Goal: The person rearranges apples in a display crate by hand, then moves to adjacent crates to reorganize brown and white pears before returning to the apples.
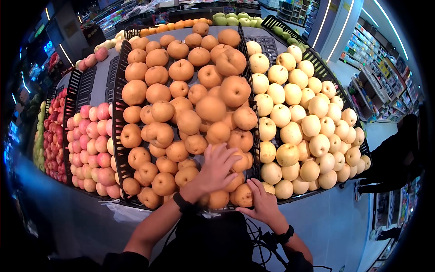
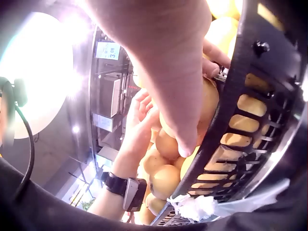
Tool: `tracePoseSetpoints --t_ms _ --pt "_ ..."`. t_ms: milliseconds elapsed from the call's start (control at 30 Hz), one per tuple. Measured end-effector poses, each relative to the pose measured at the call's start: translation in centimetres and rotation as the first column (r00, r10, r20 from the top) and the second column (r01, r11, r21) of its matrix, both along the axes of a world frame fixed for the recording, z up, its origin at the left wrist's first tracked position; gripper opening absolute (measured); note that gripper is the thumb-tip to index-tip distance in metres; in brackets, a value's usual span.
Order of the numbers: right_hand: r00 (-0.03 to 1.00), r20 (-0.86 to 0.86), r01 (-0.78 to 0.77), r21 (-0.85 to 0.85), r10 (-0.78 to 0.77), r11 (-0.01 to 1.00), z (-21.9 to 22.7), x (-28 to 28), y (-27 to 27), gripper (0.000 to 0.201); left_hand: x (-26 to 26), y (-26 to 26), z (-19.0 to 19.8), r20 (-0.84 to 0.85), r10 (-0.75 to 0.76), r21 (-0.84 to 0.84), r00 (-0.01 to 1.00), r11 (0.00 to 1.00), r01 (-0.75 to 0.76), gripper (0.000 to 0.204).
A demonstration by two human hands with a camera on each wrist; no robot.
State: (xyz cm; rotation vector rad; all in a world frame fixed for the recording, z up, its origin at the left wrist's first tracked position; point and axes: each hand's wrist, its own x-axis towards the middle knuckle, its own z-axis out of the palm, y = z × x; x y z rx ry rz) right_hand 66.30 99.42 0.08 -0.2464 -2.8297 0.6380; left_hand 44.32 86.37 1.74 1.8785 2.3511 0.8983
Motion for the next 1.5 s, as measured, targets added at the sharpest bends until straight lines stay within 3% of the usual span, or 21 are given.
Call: tracePoseSetpoints --t_ms 267,400,700,867,1100,1300,1500 --pt "0.998 -0.029 -0.057 0.034 0.058 0.998 -0.8 0.2 0.4 0.099 0.8 0.2 -0.2 -0.030 0.009 -0.029 1.000 1.000 -0.010 0.069" --pt "0.999 0.039 -0.013 0.038 0.011 0.999 -0.2 0.3 0.1 0.099 1.1 0.1 -0.7 -0.041 0.001 -0.002 0.999 1.000 -0.001 0.071" --pt "1.000 0.009 -0.001 0.026 0.001 1.000 -0.1 0.6 0.3 0.103 1.6 -0.1 -0.4 -0.022 0.005 0.022 1.000 1.000 -0.004 0.069" --pt "0.996 -0.084 0.022 0.021 -0.020 1.000 0.4 0.5 0.2 0.101 1.6 -0.5 -0.3 -0.062 0.016 0.083 0.998 0.996 -0.011 0.056" --pt "0.984 -0.158 0.067 -0.061 -0.076 0.996 0.4 0.4 0.5 0.068 1.2 -0.9 -0.4 -0.085 0.018 0.189 0.996 0.982 -0.001 0.014" --pt "0.966 -0.250 0.053 -0.082 -0.072 0.995 0.0 -0.1 0.9 0.048 1.9 -1.4 1.0 -0.072 0.013 0.203 0.997 0.979 0.001 0.012" --pt "0.955 -0.296 -0.001 -0.094 -0.027 0.996 0.0 0.3 1.9 0.040 3.2 -1.9 -0.2 -0.018 0.107 0.214 0.994 0.972 -0.101 0.016"
